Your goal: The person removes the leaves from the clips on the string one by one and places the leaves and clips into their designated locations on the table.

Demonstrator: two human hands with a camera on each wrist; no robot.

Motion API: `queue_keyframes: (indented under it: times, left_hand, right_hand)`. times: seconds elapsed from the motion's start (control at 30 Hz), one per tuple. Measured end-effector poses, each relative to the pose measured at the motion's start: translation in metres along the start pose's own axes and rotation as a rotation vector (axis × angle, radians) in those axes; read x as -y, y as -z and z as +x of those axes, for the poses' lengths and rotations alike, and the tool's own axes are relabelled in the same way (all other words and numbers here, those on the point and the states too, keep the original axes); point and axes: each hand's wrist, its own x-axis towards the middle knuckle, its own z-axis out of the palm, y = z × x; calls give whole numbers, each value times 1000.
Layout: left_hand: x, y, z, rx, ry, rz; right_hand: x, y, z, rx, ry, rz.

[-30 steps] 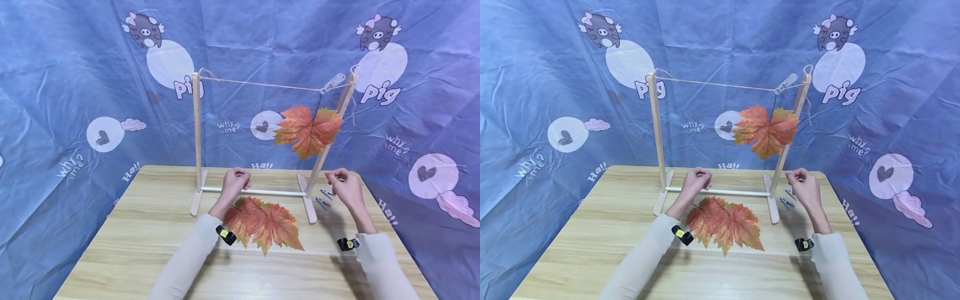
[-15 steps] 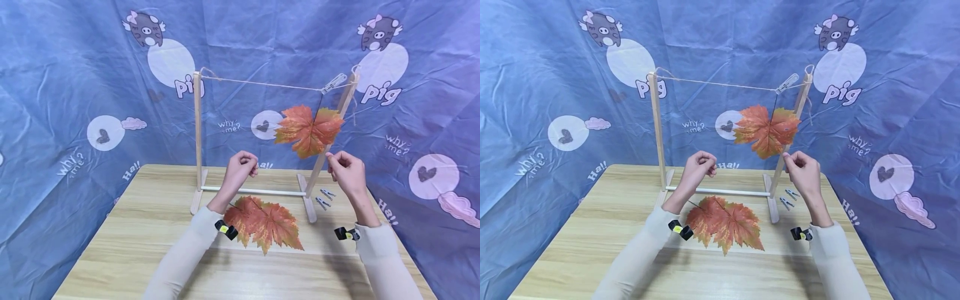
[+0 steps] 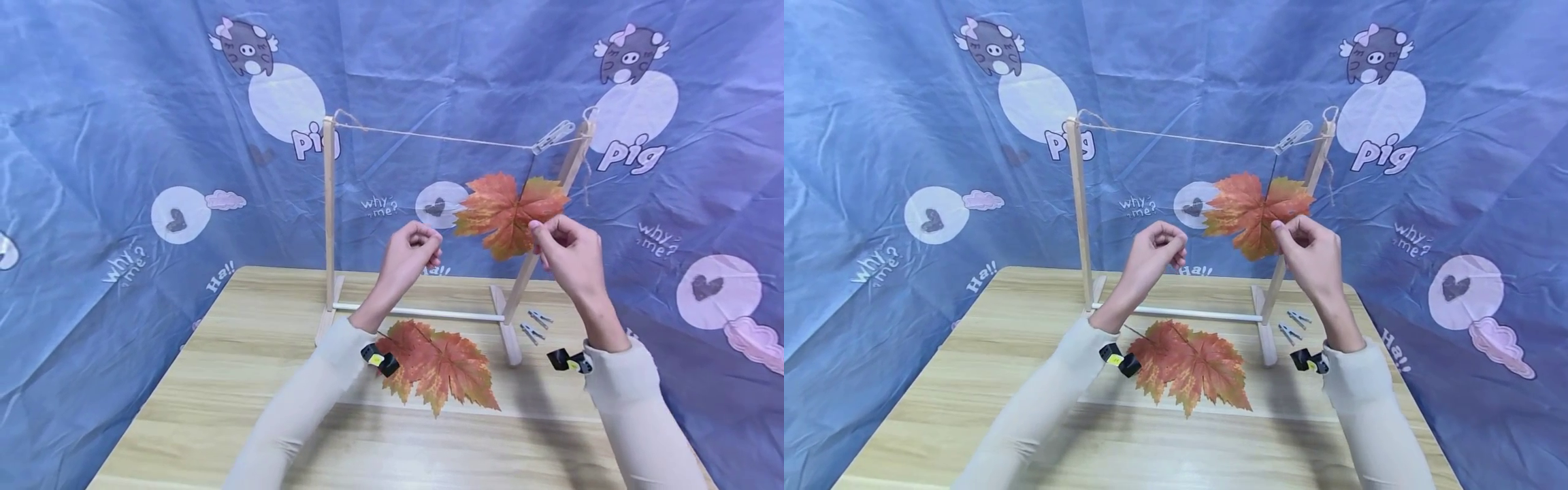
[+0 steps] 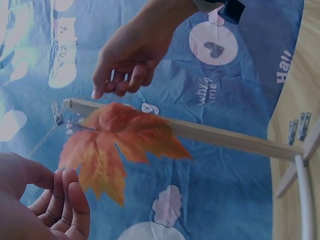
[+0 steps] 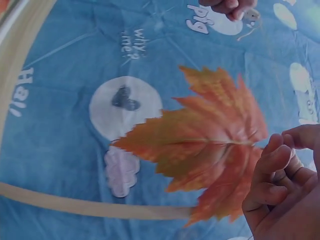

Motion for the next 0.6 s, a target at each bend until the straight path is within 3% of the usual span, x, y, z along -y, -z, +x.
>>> queue_keyframes:
  times: [0.27, 0.6]
  left_hand:
    - [-22, -17, 14, 19, -65, 4]
    - [-47, -41, 35, 5, -89, -17]
  right_hand:
    - [24, 4, 22, 12, 50, 53]
    - [49, 16, 48, -42, 90, 63]
